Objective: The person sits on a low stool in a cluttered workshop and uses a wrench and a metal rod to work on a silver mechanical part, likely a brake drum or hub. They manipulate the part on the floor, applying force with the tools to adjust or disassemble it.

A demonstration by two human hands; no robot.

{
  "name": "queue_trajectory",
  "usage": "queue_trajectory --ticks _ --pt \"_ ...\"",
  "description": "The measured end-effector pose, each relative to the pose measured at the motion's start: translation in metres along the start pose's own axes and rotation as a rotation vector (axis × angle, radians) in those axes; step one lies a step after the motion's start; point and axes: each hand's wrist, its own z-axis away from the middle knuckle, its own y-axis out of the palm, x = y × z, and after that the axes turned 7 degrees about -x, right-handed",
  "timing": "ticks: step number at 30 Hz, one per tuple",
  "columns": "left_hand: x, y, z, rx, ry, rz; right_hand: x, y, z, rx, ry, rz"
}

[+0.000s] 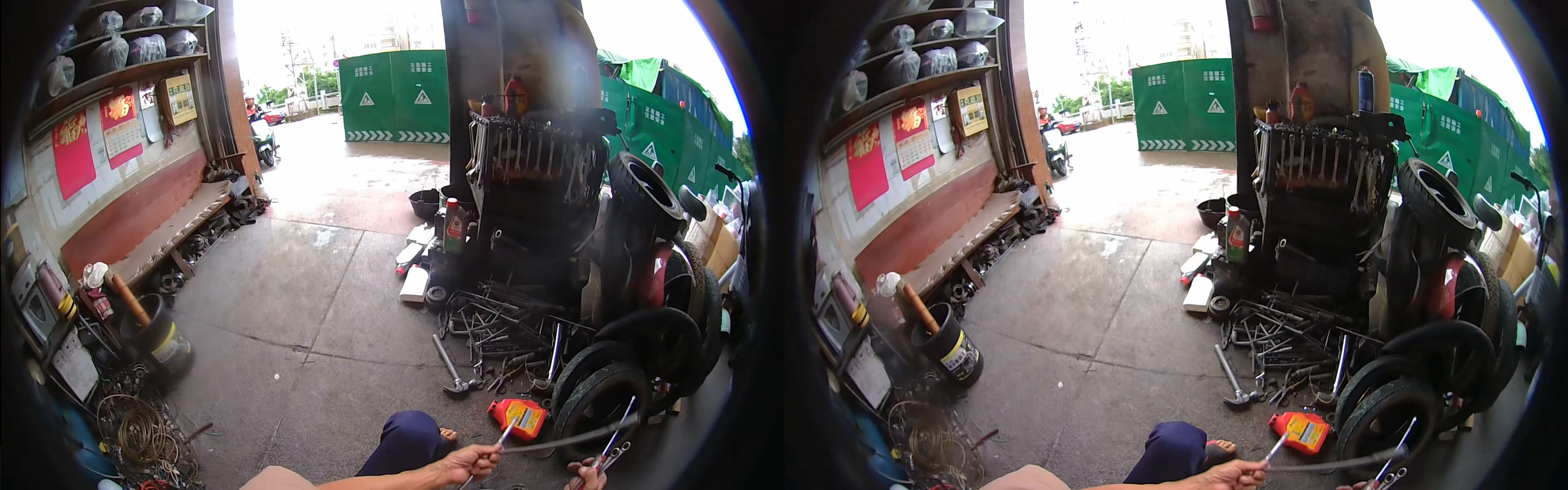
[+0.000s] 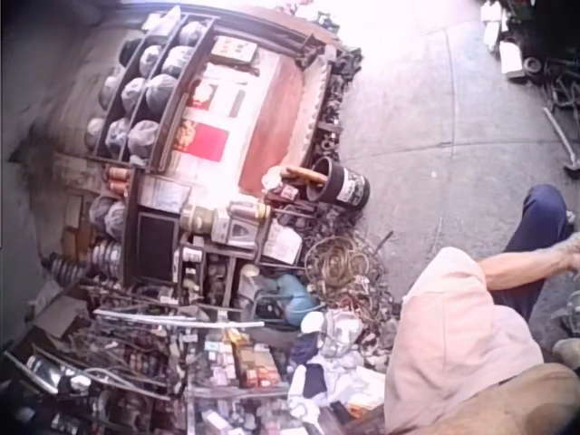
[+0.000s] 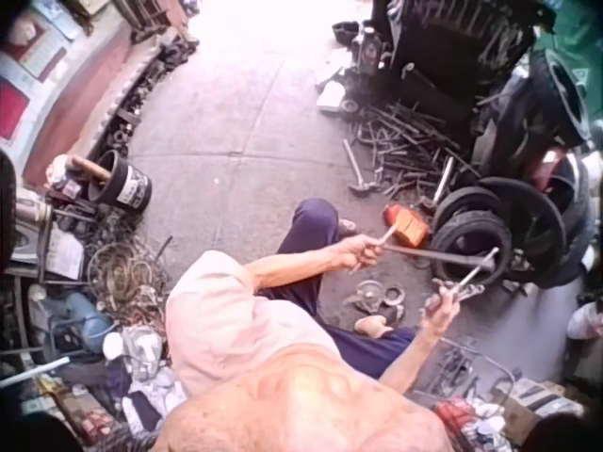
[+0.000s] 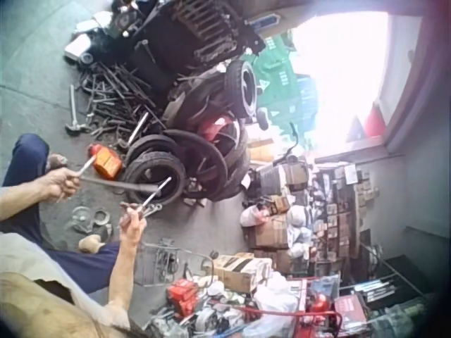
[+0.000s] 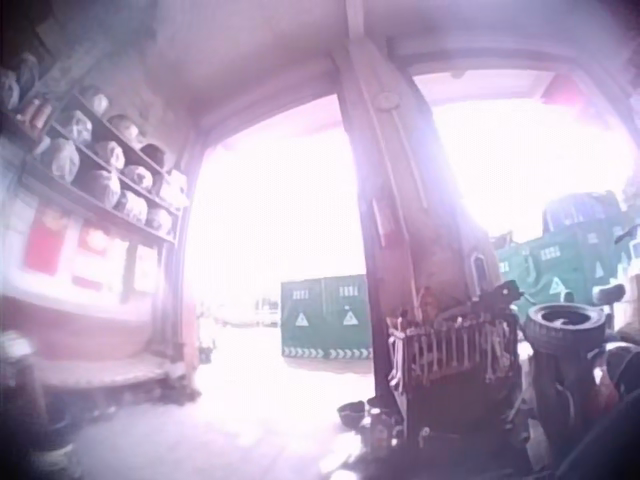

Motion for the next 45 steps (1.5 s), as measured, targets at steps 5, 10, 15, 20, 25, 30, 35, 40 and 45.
queue_trajectory --ticks 5,10,15,20,25,30,35,40,45 --pt "0.017 -0.045 -0.026 -0.159 -0.03 -0.133 -0.034 -0.035 -0.026 0.021 0.14 -0.207" --pt "0.014 0.016 0.007 -0.299 -0.048 -0.282 -0.013 -0.017 -0.037 0.069 0.072 -0.274" --pt "0.026 -0.02 0.007 -0.321 -0.118 -0.056 -0.011 0.02 -0.034 0.098 0.083 -0.103" --pt "0.047 -0.016 -0.002 -0.369 -0.142 -0.196 -0.023 0.005 -0.036 0.264 0.044 -0.186" --pt "0.046 -0.017 0.0 -0.357 -0.142 -0.197 -0.019 0.008 -0.032 0.227 0.046 -0.16" --pt "0.038 -0.034 0.0 -0.315 -0.121 -0.042 -0.007 0.014 -0.026 0.162 0.094 -0.055" --pt "0.015 -0.035 0.0 -0.299 0.035 0.115 -0.029 -0.022 -0.04 -0.178 0.095 0.124" --pt "0.006 -0.066 0.004 -0.4 0.151 0.127 -0.018 -0.033 -0.036 -0.058 0.151 -0.036" --pt "0.006 -0.112 -0.011 -0.659 0.3 0.096 -0.025 -0.043 -0.035 -0.089 0.213 -0.026"
